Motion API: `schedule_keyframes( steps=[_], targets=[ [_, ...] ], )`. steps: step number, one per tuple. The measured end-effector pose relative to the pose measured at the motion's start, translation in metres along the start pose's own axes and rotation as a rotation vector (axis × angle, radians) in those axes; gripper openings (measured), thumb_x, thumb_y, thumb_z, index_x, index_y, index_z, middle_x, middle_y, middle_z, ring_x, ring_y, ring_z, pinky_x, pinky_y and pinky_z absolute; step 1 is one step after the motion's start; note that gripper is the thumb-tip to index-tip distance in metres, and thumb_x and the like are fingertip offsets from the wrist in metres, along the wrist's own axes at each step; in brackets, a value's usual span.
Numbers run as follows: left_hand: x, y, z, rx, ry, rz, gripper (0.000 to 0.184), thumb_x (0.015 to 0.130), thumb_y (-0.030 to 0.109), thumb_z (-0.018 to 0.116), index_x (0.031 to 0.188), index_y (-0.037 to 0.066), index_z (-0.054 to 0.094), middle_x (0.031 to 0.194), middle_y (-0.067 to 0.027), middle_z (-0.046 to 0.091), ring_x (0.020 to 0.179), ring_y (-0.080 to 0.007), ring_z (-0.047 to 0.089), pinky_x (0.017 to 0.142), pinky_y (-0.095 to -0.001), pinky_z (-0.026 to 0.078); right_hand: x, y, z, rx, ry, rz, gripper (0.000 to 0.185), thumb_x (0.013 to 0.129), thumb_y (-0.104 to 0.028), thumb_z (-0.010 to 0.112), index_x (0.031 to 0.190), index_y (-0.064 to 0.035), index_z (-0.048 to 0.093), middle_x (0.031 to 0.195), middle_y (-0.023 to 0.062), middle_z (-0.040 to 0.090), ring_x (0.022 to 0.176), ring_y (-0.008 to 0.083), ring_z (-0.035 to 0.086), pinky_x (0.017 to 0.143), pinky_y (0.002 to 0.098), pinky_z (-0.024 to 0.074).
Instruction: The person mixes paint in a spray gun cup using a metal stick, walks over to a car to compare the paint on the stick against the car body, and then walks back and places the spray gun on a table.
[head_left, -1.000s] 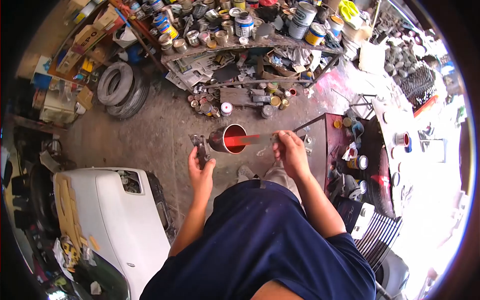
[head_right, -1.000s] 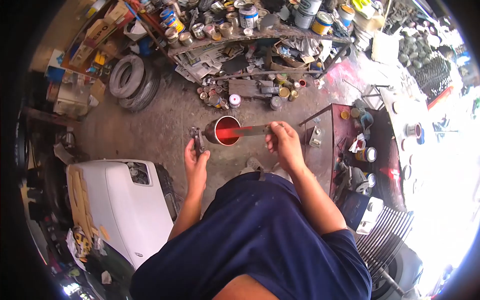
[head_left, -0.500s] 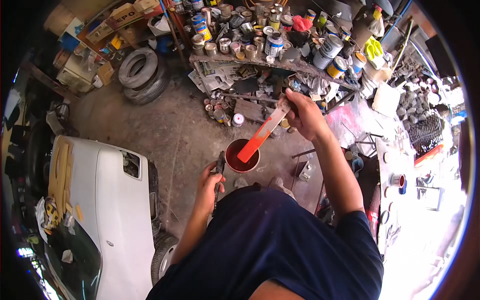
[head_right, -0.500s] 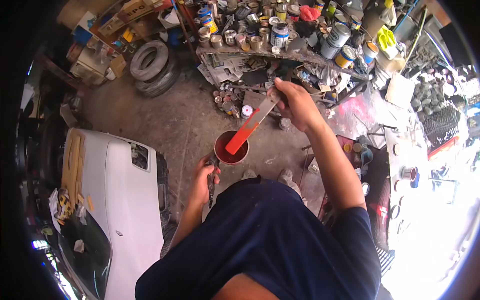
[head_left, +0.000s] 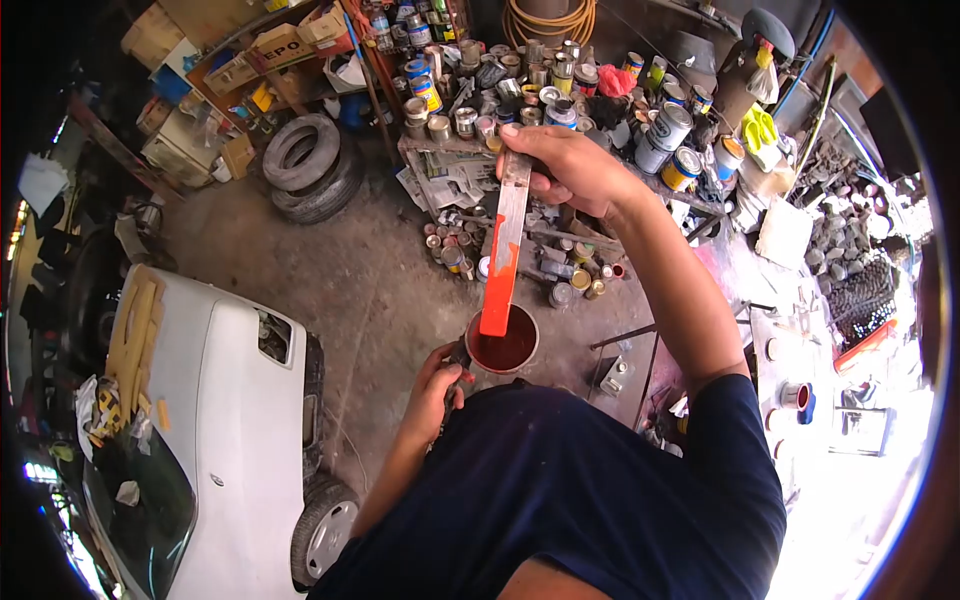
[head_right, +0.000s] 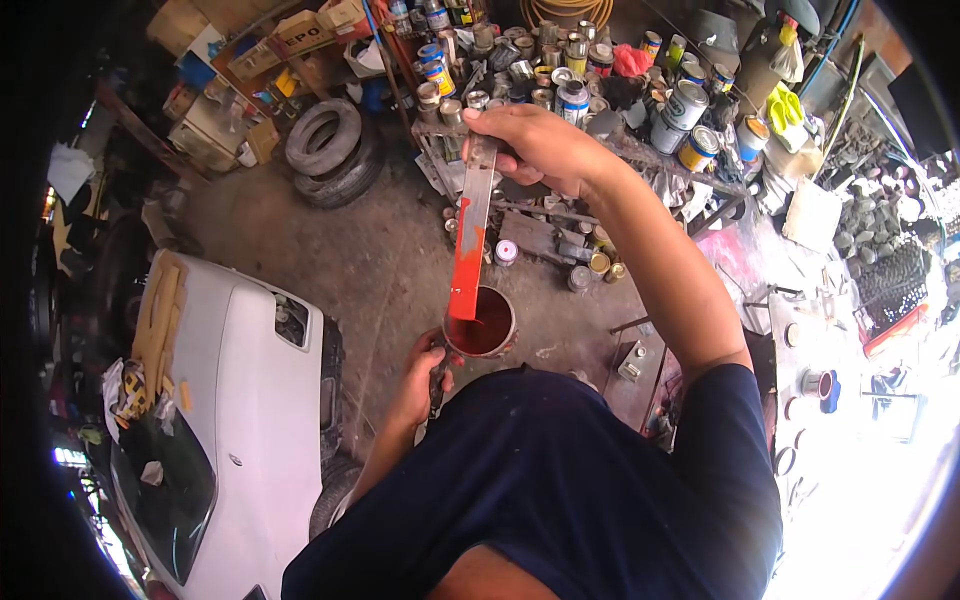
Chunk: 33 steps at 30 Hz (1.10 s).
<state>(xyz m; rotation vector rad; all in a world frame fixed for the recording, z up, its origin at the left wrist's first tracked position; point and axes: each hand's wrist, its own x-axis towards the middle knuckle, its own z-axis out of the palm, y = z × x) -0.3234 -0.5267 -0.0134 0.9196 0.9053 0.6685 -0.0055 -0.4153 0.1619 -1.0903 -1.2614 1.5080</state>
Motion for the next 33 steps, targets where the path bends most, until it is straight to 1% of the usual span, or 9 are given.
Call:
schedule_keyframes(
  steps=[5,8,14,17,20,27,30,32,33],
  targets=[
    [0.003,0.010,0.011,0.034,0.014,0.041,0.048,0.093,0.017,0.051,0.137,-0.003,0.047,0.114,-0.0095,0.060,0.095,-0.0147,0.060,0.058,-0.0257,0.046,0.008,-0.012,-0.004,0.000,-0.063,-0.049,0.045,0.103,-0.045,0.052,0.093,-0.0034,0.068,0.056,-0.0046,0.039,0.044,0.0037,0.027,0.039,0.0213,0.0191],
    [0.007,0.011,0.015,0.080,0.016,0.064,0.051,0.092,0.016,0.049,0.139,-0.003,0.045,0.114,-0.0120,0.061,0.093,-0.0174,0.061,0.056,-0.0265,0.048,0.010,-0.016,-0.007,-0.001,-0.073,-0.043,0.045,0.103,-0.044,0.051,0.092,-0.0039,0.067,0.056,-0.0048,0.040,0.044,0.0033,0.027,0.039,0.0209,0.0188],
    [0.010,0.012,0.020,0.118,-0.010,0.053,0.051,0.092,0.014,0.048,0.139,-0.004,0.045,0.115,-0.0125,0.060,0.094,-0.0171,0.061,0.058,-0.0258,0.048,0.009,-0.022,-0.017,0.001,-0.097,-0.047,0.044,0.103,-0.044,0.051,0.093,-0.0042,0.066,0.056,-0.0050,0.041,0.044,0.0030,0.027,0.039,0.0203,0.0181],
    [0.012,0.014,0.025,0.093,0.013,0.058,0.053,0.091,0.018,0.054,0.138,-0.004,0.046,0.101,-0.0120,0.062,0.091,-0.0155,0.061,0.057,-0.0261,0.047,0.010,-0.020,-0.022,0.020,-0.096,-0.078,0.044,0.104,-0.044,0.051,0.093,-0.0041,0.066,0.056,-0.0048,0.042,0.044,0.0029,0.027,0.038,0.0200,0.0181],
    [0.014,0.014,0.026,0.128,-0.008,0.043,0.051,0.091,0.013,0.048,0.139,-0.005,0.045,0.115,-0.0123,0.060,0.094,-0.0171,0.060,0.058,-0.0259,0.048,0.011,-0.020,-0.025,0.028,-0.101,-0.099,0.044,0.104,-0.044,0.050,0.092,-0.0040,0.066,0.056,-0.0046,0.043,0.043,0.0027,0.027,0.038,0.0200,0.0185],
    [0.017,0.014,0.026,0.134,-0.009,0.060,0.052,0.090,0.014,0.048,0.139,-0.004,0.045,0.116,-0.0120,0.060,0.095,-0.0170,0.059,0.058,-0.0264,0.048,0.003,-0.025,-0.025,-0.008,-0.134,-0.110,0.046,0.104,-0.045,0.049,0.091,-0.0050,0.067,0.056,-0.0044,0.041,0.043,0.0029,0.027,0.038,0.0204,0.0190],
    [0.016,0.016,0.026,0.115,-0.005,0.061,0.053,0.090,0.014,0.048,0.140,-0.004,0.045,0.116,-0.0119,0.060,0.095,-0.0167,0.059,0.058,-0.0263,0.048,0.004,-0.025,-0.025,-0.019,-0.129,-0.106,0.047,0.103,-0.048,0.050,0.097,-0.0048,0.068,0.054,-0.0057,0.037,0.042,0.0044,0.026,0.039,0.0230,0.0194],
    [0.014,0.017,0.027,0.112,-0.004,0.064,0.054,0.090,0.014,0.048,0.141,-0.004,0.044,0.116,-0.0119,0.060,0.095,-0.0165,0.059,0.058,-0.0263,0.048,0.003,-0.021,-0.025,-0.049,-0.103,-0.096,0.047,0.102,-0.048,0.051,0.096,-0.0059,0.068,0.055,-0.0057,0.038,0.044,0.0045,0.027,0.040,0.0232,0.0198],
    [0.015,0.016,0.025,0.101,-0.003,0.077,0.055,0.090,0.016,0.050,0.141,-0.004,0.043,0.113,-0.0113,0.060,0.093,-0.0158,0.059,0.059,-0.0259,0.048,0.002,-0.019,-0.024,-0.063,-0.088,-0.088,0.047,0.102,-0.049,0.051,0.095,-0.0064,0.069,0.056,-0.0057,0.039,0.045,0.0045,0.028,0.041,0.0232,0.0200]
  ],
)
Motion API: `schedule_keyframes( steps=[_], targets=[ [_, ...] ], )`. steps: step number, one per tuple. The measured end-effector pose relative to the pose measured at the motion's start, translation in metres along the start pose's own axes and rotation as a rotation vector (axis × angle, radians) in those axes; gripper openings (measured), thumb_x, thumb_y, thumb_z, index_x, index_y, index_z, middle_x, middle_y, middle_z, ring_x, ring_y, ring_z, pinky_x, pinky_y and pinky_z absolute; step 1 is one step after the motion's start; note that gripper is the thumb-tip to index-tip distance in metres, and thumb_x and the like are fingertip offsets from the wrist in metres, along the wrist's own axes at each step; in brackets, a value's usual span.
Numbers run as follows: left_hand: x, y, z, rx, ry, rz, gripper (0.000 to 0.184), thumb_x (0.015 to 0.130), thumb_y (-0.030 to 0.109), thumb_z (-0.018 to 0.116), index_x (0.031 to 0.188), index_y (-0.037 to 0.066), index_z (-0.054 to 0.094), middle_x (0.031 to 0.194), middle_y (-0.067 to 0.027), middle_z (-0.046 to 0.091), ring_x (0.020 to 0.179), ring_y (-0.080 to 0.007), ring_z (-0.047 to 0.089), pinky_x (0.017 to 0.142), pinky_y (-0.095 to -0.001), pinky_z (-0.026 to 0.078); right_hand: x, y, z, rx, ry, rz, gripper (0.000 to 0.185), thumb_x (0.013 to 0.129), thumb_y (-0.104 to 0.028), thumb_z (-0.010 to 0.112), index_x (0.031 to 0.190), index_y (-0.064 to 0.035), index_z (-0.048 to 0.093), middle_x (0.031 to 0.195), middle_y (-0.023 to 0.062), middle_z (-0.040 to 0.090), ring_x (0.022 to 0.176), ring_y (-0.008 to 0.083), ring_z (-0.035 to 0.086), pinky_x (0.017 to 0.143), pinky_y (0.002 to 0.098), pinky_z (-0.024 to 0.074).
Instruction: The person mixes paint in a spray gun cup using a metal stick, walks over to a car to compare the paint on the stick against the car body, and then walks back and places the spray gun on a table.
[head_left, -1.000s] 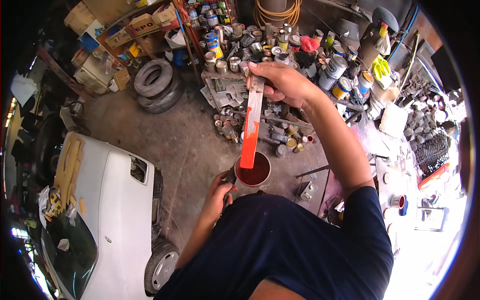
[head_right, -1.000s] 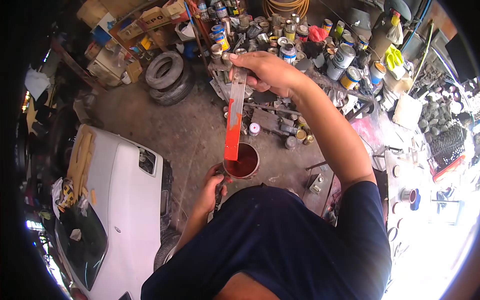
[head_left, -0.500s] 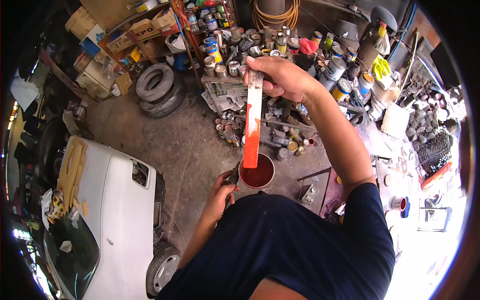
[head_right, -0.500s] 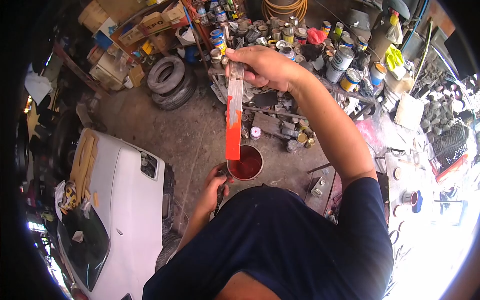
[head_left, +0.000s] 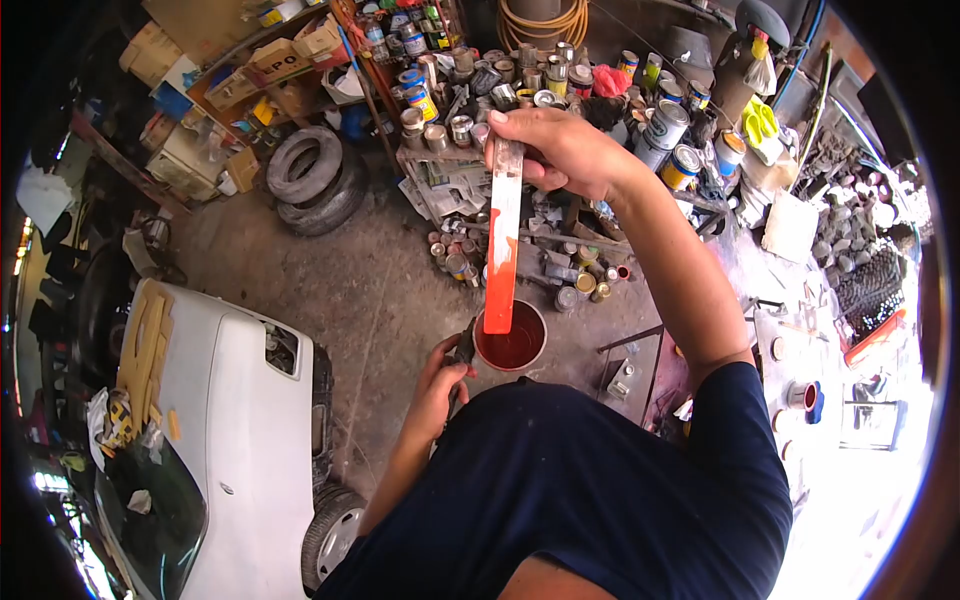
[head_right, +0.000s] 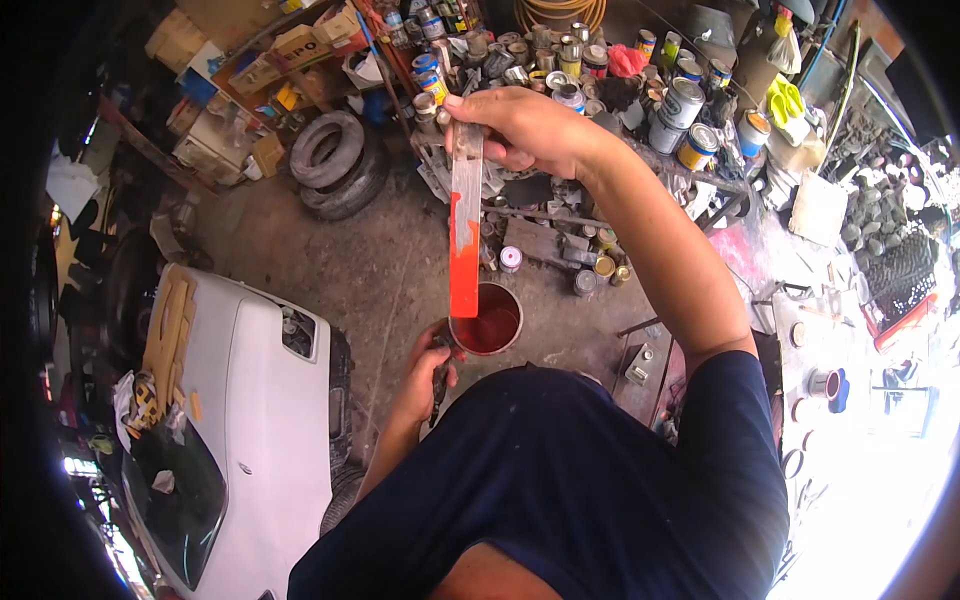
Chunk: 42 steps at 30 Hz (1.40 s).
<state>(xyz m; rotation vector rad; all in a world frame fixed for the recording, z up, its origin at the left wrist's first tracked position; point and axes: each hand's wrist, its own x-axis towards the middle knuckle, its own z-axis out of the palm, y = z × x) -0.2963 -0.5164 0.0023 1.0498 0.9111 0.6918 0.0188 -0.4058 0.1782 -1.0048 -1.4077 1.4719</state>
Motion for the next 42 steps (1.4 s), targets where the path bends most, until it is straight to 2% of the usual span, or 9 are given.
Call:
schedule_keyframes(
  steps=[3,5,9,11,19,23,30,36,42],
  targets=[
    [0.002,-0.006,-0.007,-0.017,0.016,0.019,0.058,0.091,0.018,0.054,0.143,-0.004,0.041,0.104,-0.0094,0.060,0.089,-0.0137,0.058,0.061,-0.0248,0.047,-0.023,0.005,0.015,-0.153,0.069,0.000,0.048,0.102,-0.049,0.050,0.093,-0.0064,0.069,0.059,-0.0049,0.044,0.049,0.0037,0.033,0.043,0.0224,0.0246],
    [0.002,-0.007,-0.011,-0.006,0.038,0.018,0.060,0.090,0.017,0.056,0.144,-0.002,0.040,0.100,-0.0082,0.059,0.087,-0.0125,0.057,0.064,-0.0242,0.047,-0.044,0.017,0.032,-0.371,0.089,-0.081,0.048,0.101,-0.049,0.052,0.095,-0.0052,0.070,0.069,-0.0033,0.054,0.060,0.0066,0.044,0.055,0.0244,0.0381],
    [0.008,-0.017,-0.019,0.021,0.101,0.072,0.065,0.087,0.011,0.059,0.147,0.000,0.036,0.099,-0.0065,0.055,0.087,-0.0116,0.055,0.071,-0.0254,0.048,-0.089,0.071,0.080,-0.565,0.143,-0.176,0.038,0.099,-0.038,0.060,0.096,-0.0012,0.067,0.080,0.0146,0.066,0.073,0.0316,0.065,0.067,0.0403,0.0499],
    [0.011,-0.022,-0.021,0.037,0.143,0.092,0.068,0.086,0.008,0.060,0.149,0.001,0.034,0.100,-0.0060,0.054,0.088,-0.0117,0.054,0.073,-0.0265,0.050,-0.104,0.088,0.104,-0.542,0.256,-0.271,0.029,0.097,-0.031,0.064,0.094,-0.0022,0.067,0.089,0.0189,0.067,0.080,0.0375,0.066,0.069,0.0440,0.0510],
    [0.019,-0.042,-0.034,0.154,0.192,0.172,0.068,0.088,0.007,0.058,0.150,0.001,0.030,0.113,-0.0099,0.053,0.097,-0.0156,0.053,0.081,-0.0305,0.049,-0.133,0.129,0.127,-0.969,0.576,-0.272,0.018,0.089,-0.017,0.069,0.102,-0.0057,0.065,0.085,0.0115,0.065,0.073,0.0315,0.066,0.060,0.0406,0.0526],
    [0.023,-0.041,-0.043,0.262,0.153,0.281,0.076,0.086,0.004,0.060,0.153,0.003,0.024,0.116,-0.0121,0.048,0.100,-0.0176,0.051,0.086,-0.0305,0.049,-0.141,0.151,0.164,-0.591,0.622,-0.209,0.022,0.090,-0.016,0.068,0.108,-0.0049,0.064,0.082,0.0109,0.062,0.071,0.0301,0.065,0.060,0.0409,0.0522],
    [0.027,-0.029,-0.052,0.248,0.139,0.353,0.072,0.086,0.003,0.057,0.151,0.002,0.027,0.119,-0.0126,0.052,0.105,-0.0198,0.054,0.092,-0.0346,0.049,-0.142,0.151,0.162,-0.841,0.683,-0.284,0.025,0.089,-0.016,0.068,0.111,-0.0060,0.064,0.079,0.0095,0.058,0.068,0.0292,0.063,0.058,0.0403,0.0515],
    [0.034,-0.027,-0.068,0.302,0.096,0.411,0.070,0.087,0.004,0.056,0.151,0.002,0.027,0.126,-0.0144,0.051,0.105,-0.0203,0.055,0.087,-0.0333,0.049,-0.139,0.156,0.198,-0.588,0.815,-0.248,0.023,0.090,-0.016,0.067,0.111,-0.0059,0.064,0.081,0.0091,0.059,0.070,0.0287,0.064,0.059,0.0405,0.0525],
    [0.034,-0.017,-0.066,0.249,0.068,0.428,0.068,0.088,0.002,0.054,0.150,0.002,0.027,0.137,-0.0171,0.047,0.108,-0.0217,0.055,0.087,-0.0333,0.048,-0.144,0.150,0.204,-0.775,0.773,-0.311,0.024,0.088,-0.015,0.069,0.110,-0.0068,0.064,0.080,0.0075,0.058,0.068,0.0266,0.064,0.057,0.0398,0.0523]
  ],
)
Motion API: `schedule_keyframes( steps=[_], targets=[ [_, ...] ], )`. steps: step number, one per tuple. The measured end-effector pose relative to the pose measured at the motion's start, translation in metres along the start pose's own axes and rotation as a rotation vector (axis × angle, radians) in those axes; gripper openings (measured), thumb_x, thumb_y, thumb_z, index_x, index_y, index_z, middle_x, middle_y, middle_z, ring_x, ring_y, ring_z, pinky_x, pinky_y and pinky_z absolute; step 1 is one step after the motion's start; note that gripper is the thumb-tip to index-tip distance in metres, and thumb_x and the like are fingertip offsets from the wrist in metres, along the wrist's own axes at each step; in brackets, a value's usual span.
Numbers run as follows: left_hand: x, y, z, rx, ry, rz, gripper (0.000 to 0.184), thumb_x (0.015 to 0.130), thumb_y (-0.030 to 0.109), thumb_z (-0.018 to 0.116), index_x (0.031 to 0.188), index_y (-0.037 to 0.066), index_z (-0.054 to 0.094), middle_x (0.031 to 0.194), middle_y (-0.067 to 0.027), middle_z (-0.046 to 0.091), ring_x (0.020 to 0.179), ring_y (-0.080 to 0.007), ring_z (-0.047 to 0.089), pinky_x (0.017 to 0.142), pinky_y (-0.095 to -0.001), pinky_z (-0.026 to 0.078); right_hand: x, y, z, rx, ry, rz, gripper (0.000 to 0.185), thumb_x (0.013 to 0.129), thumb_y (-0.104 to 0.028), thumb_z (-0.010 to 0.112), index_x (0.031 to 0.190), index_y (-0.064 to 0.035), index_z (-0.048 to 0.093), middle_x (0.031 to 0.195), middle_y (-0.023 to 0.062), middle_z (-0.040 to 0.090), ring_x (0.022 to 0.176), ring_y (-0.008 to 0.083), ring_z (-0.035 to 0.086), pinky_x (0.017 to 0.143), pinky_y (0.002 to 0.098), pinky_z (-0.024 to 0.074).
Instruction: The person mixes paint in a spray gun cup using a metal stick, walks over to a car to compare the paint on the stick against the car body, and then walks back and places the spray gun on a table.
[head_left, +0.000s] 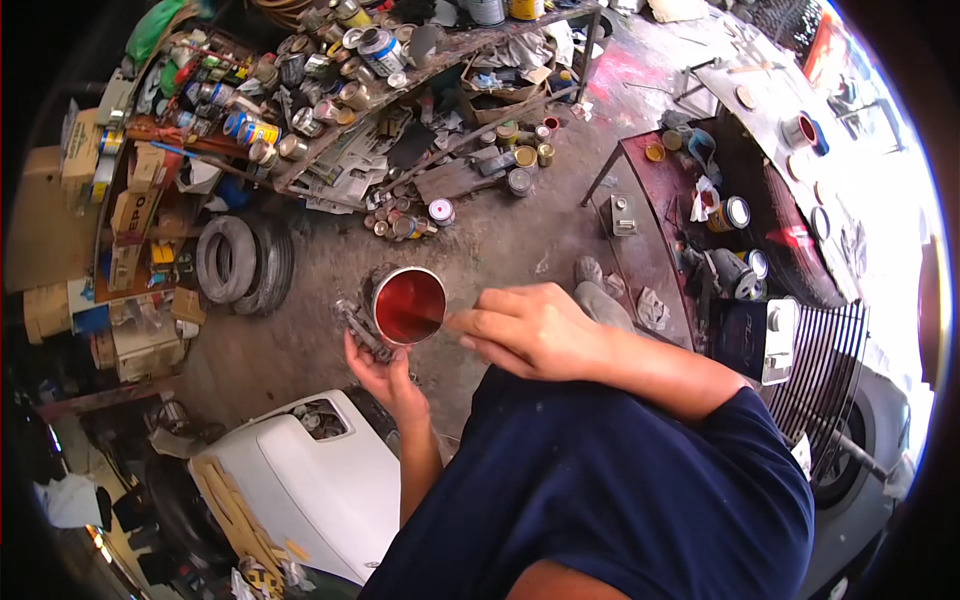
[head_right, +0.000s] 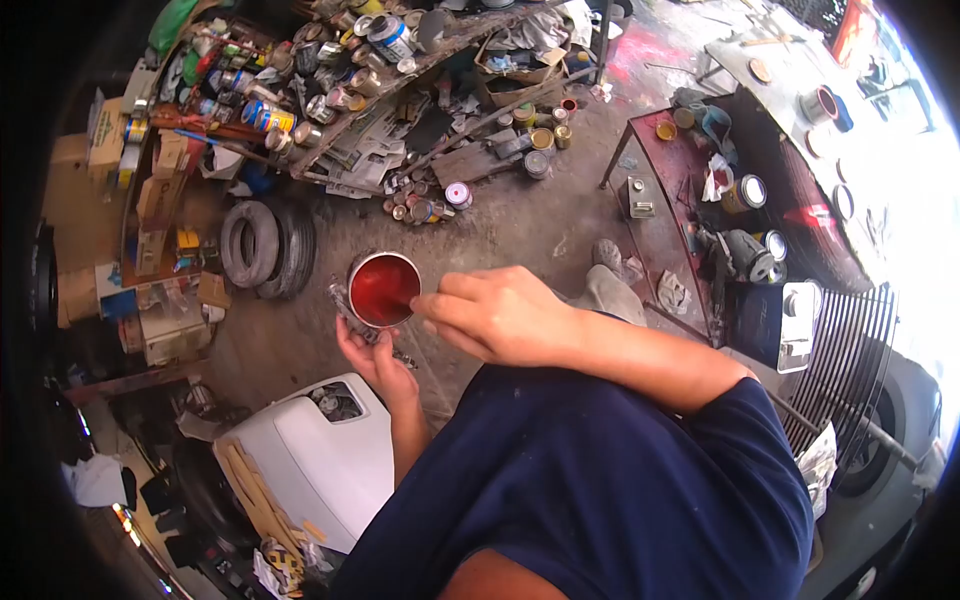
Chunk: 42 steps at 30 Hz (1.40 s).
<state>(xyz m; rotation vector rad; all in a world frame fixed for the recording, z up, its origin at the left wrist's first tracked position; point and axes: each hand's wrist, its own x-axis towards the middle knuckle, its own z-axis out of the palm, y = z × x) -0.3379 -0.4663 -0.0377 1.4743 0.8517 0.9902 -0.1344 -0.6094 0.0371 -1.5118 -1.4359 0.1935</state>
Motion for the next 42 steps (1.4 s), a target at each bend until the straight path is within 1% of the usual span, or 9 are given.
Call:
schedule_keyframes(
  steps=[5,9,15,18,24,31,35,38,42],
  targets=[
    [0.009,0.001,-0.009,0.064,-0.071,0.059,0.069,0.087,0.003,0.055,0.150,0.001,0.028,0.133,-0.0166,0.050,0.109,-0.0212,0.055,0.087,-0.0322,0.048,0.001,-0.002,0.007,-0.083,0.164,0.010,0.029,0.086,-0.012,0.071,0.114,-0.0074,0.065,0.080,0.0079,0.057,0.065,0.0283,0.061,0.056,0.0389,0.0507],
    [0.014,-0.002,-0.011,0.081,-0.123,0.026,0.069,0.086,0.005,0.057,0.150,0.001,0.029,0.129,-0.0160,0.053,0.104,-0.0196,0.055,0.085,-0.0311,0.047,-0.010,-0.016,0.012,0.208,0.088,0.117,0.030,0.085,-0.013,0.071,0.114,-0.0077,0.065,0.087,0.0090,0.060,0.076,0.0321,0.065,0.064,0.0405,0.0533],
    [0.006,-0.016,-0.011,0.051,-0.264,-0.173,0.052,0.088,0.005,0.057,0.136,-0.001,0.039,0.115,-0.0150,0.056,0.089,-0.0180,0.057,0.080,-0.0311,0.048,-0.019,-0.001,-0.014,-0.050,-0.064,0.061,0.033,0.080,-0.012,0.073,0.112,-0.0093,0.065,0.097,0.0102,0.061,0.085,0.0302,0.066,0.067,0.0410,0.0537],
    [0.006,-0.025,-0.006,0.086,-0.349,-0.230,0.046,0.088,0.004,0.056,0.131,-0.002,0.041,0.113,-0.0163,0.056,0.087,-0.0177,0.057,0.080,-0.0312,0.049,-0.025,0.015,-0.017,-0.152,0.028,0.033,0.035,0.078,-0.010,0.072,0.112,-0.0095,0.065,0.103,0.0093,0.063,0.088,0.0300,0.066,0.069,0.0407,0.0546],
    [0.016,-0.026,0.009,0.126,-0.442,-0.328,0.042,0.088,0.005,0.060,0.126,-0.003,0.045,0.112,-0.0125,0.056,0.094,-0.0161,0.058,0.080,-0.0303,0.053,-0.053,-0.001,-0.022,0.052,0.011,0.322,0.028,0.084,-0.012,0.068,0.111,-0.0068,0.064,0.100,0.0107,0.065,0.089,0.0306,0.067,0.073,0.0420,0.0550],
    [0.027,-0.037,0.029,0.140,-0.588,-0.404,0.040,0.089,0.008,0.062,0.124,-0.004,0.048,0.108,-0.0095,0.058,0.091,-0.0140,0.058,0.080,-0.0291,0.052,-0.067,0.016,-0.039,-0.171,0.010,0.296,0.024,0.087,-0.015,0.066,0.110,-0.0082,0.064,0.095,0.0101,0.063,0.085,0.0313,0.066,0.070,0.0431,0.0543],
    [0.029,-0.040,0.058,0.129,-0.650,-0.445,0.040,0.089,0.008,0.062,0.124,-0.005,0.048,0.108,-0.0093,0.058,0.090,-0.0135,0.058,0.080,-0.0290,0.052,-0.070,0.025,-0.054,-0.280,0.163,0.304,0.024,0.088,-0.015,0.066,0.111,-0.0078,0.065,0.096,0.0102,0.064,0.086,0.0310,0.067,0.069,0.0422,0.0546],
    [0.034,-0.043,0.084,0.111,-0.669,-0.470,0.040,0.089,0.008,0.063,0.124,-0.004,0.048,0.105,-0.0074,0.058,0.090,-0.0123,0.057,0.079,-0.0274,0.051,-0.087,0.037,-0.054,-0.167,0.194,0.476,0.026,0.087,-0.014,0.066,0.112,-0.0064,0.064,0.097,0.0113,0.065,0.086,0.0319,0.067,0.071,0.0425,0.0549],
    [0.047,-0.045,0.115,0.153,-0.713,-0.415,0.040,0.088,0.007,0.063,0.123,-0.004,0.047,0.102,-0.0056,0.057,0.088,-0.0105,0.055,0.079,-0.0250,0.047,-0.089,0.034,-0.077,-0.050,0.202,0.487,0.031,0.086,-0.013,0.067,0.115,-0.0063,0.063,0.098,0.0123,0.066,0.086,0.0325,0.067,0.072,0.0431,0.0550]
  ],
)
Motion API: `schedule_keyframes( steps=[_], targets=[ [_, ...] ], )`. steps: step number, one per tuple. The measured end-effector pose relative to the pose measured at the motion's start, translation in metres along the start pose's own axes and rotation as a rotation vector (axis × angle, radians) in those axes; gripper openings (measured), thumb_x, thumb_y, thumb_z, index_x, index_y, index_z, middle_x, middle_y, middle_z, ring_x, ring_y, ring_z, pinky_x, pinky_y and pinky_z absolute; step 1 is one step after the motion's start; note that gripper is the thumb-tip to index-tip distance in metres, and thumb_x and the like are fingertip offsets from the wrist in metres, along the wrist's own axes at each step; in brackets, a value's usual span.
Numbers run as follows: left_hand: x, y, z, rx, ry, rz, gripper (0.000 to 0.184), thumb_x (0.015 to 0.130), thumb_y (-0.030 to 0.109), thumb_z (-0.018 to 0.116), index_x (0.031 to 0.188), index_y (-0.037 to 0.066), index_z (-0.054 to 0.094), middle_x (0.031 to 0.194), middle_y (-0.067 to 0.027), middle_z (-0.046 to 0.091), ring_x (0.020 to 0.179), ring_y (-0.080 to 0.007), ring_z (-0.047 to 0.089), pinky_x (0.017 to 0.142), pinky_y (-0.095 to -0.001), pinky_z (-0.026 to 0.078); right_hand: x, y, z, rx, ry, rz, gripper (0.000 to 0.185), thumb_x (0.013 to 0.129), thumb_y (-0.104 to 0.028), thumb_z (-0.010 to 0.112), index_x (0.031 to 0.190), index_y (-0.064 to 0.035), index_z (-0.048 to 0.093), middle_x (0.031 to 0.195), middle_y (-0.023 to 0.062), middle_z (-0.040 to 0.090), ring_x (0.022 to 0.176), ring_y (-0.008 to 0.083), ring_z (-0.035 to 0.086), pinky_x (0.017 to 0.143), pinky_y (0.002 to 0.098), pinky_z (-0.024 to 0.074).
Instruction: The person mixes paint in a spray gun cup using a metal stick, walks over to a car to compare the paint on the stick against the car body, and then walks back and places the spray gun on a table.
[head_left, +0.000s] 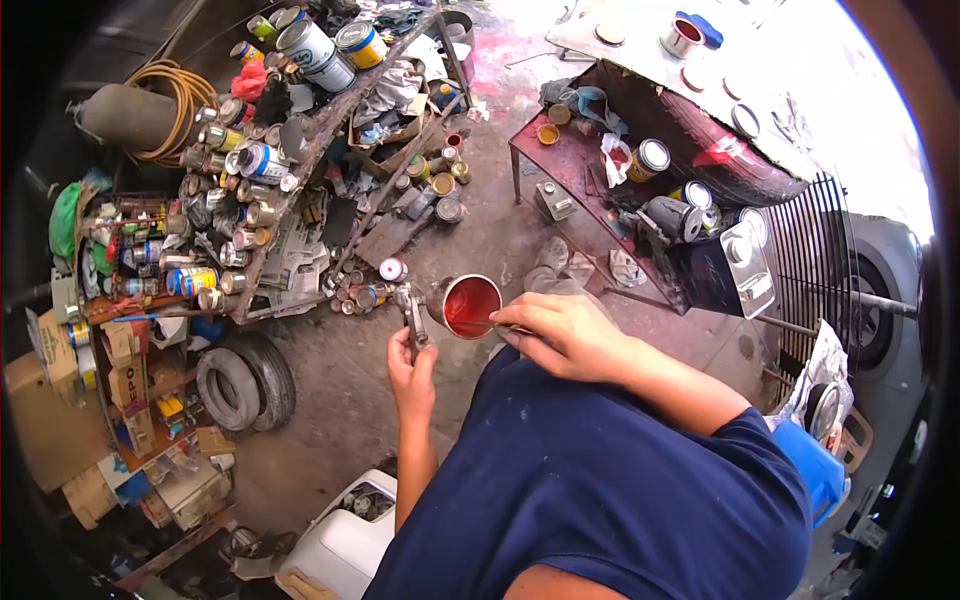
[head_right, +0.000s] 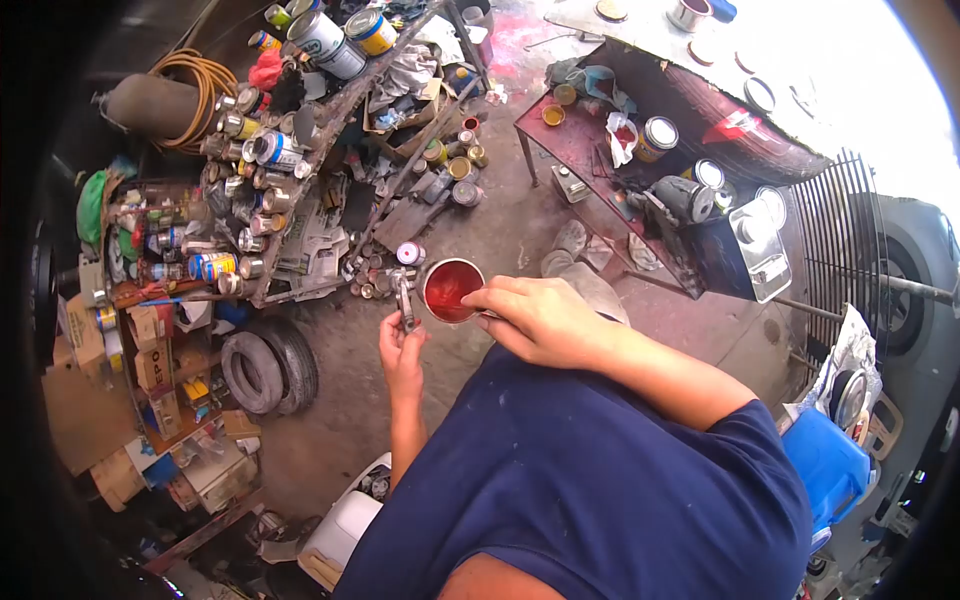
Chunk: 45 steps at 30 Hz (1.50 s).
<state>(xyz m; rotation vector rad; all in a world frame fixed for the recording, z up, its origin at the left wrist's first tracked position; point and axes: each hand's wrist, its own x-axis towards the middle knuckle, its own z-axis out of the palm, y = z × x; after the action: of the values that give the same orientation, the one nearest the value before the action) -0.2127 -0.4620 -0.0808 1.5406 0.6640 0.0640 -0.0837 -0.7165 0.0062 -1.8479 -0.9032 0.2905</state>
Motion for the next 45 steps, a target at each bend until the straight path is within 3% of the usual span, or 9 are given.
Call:
schedule_keyframes(
  steps=[18,21,25,30,34,37,39,40,45],
  targets=[
    [0.120,0.067,0.110,-0.073,0.090,0.202,0.051,0.087,0.005,0.065,0.130,-0.003,0.039,0.115,-0.0104,0.053,0.099,-0.0151,0.053,0.087,-0.0287,0.046,0.093,0.093,-0.111,-0.147,0.229,-0.118,0.034,0.083,-0.008,0.067,0.117,-0.0063,0.063,0.100,0.0106,0.067,0.086,0.0304,0.068,0.070,0.0399,0.0556],
    [0.138,0.065,0.118,-0.051,0.058,0.209,0.052,0.087,0.005,0.064,0.131,-0.004,0.038,0.118,-0.0115,0.052,0.101,-0.0159,0.053,0.089,-0.0295,0.046,0.097,0.102,-0.115,-0.124,0.358,-0.056,0.033,0.085,-0.009,0.066,0.117,-0.0078,0.063,0.101,0.0107,0.067,0.085,0.0304,0.068,0.070,0.0405,0.0554],
    [0.155,0.063,0.129,-0.015,-0.025,0.153,0.049,0.086,0.003,0.062,0.129,-0.004,0.040,0.116,-0.0119,0.053,0.101,-0.0163,0.054,0.088,-0.0301,0.047,0.085,0.110,-0.103,0.250,0.317,0.320,0.029,0.092,-0.013,0.065,0.120,-0.0061,0.062,0.099,0.0160,0.067,0.088,0.0340,0.068,0.075,0.0394,0.0542],
    [0.178,0.039,0.126,-0.102,-0.231,-0.035,0.041,0.084,0.007,0.059,0.122,-0.004,0.046,0.110,-0.0124,0.058,0.090,-0.0177,0.059,0.083,-0.0322,0.051,0.085,0.116,-0.112,0.397,0.319,0.531,0.040,0.093,-0.020,0.067,0.129,-0.0054,0.057,0.103,0.0122,0.069,0.084,0.0209,0.067,0.075,0.0345,0.0531],
    [0.183,0.026,0.136,-0.131,-0.290,-0.090,0.040,0.081,0.008,0.057,0.119,-0.003,0.051,0.105,-0.0109,0.061,0.085,-0.0180,0.060,0.081,-0.0313,0.050,0.050,0.139,-0.109,0.353,0.603,0.474,0.035,0.094,-0.013,0.062,0.127,-0.0019,0.058,0.102,0.0061,0.062,0.089,0.0106,0.058,0.079,0.0265,0.0487],
    [0.187,0.015,0.134,-0.111,-0.302,-0.090,0.041,0.080,0.007,0.055,0.120,-0.003,0.051,0.105,-0.0113,0.061,0.086,-0.0187,0.060,0.081,-0.0317,0.050,0.018,0.197,-0.100,-0.030,0.606,0.807,0.033,0.090,-0.018,0.069,0.120,-0.0062,0.064,0.123,0.0176,0.056,0.102,0.0266,0.061,0.089,0.0373,0.0502],
    [0.187,0.025,0.138,-0.106,-0.314,-0.093,0.040,0.081,0.007,0.056,0.120,-0.003,0.051,0.106,-0.0115,0.061,0.086,-0.0189,0.060,0.081,-0.0318,0.050,-0.002,0.239,-0.080,-0.512,0.553,0.835,0.037,0.086,-0.021,0.072,0.121,-0.0100,0.066,0.141,0.0265,0.045,0.117,0.0404,0.056,0.096,0.0457,0.0485],
    [0.187,0.033,0.142,-0.097,-0.325,-0.092,0.039,0.081,0.006,0.056,0.119,-0.003,0.052,0.107,-0.0107,0.060,0.091,-0.0180,0.059,0.083,-0.0313,0.049,-0.005,0.255,-0.074,-0.448,0.556,0.863,0.040,0.084,-0.023,0.073,0.122,-0.0130,0.067,0.149,0.0319,0.035,0.128,0.0474,0.046,0.103,0.0503,0.0440],
    [0.204,0.038,0.130,0.009,-0.395,-0.099,0.041,0.080,0.002,0.055,0.121,-0.002,0.050,0.113,-0.0089,0.055,0.104,-0.0144,0.054,0.090,-0.0302,0.048,-0.001,0.294,-0.045,-0.600,0.506,0.973,0.049,0.081,-0.023,0.075,0.126,-0.0118,0.062,0.151,0.0291,0.033,0.133,0.0438,0.041,0.103,0.0512,0.0430]
  ],
)
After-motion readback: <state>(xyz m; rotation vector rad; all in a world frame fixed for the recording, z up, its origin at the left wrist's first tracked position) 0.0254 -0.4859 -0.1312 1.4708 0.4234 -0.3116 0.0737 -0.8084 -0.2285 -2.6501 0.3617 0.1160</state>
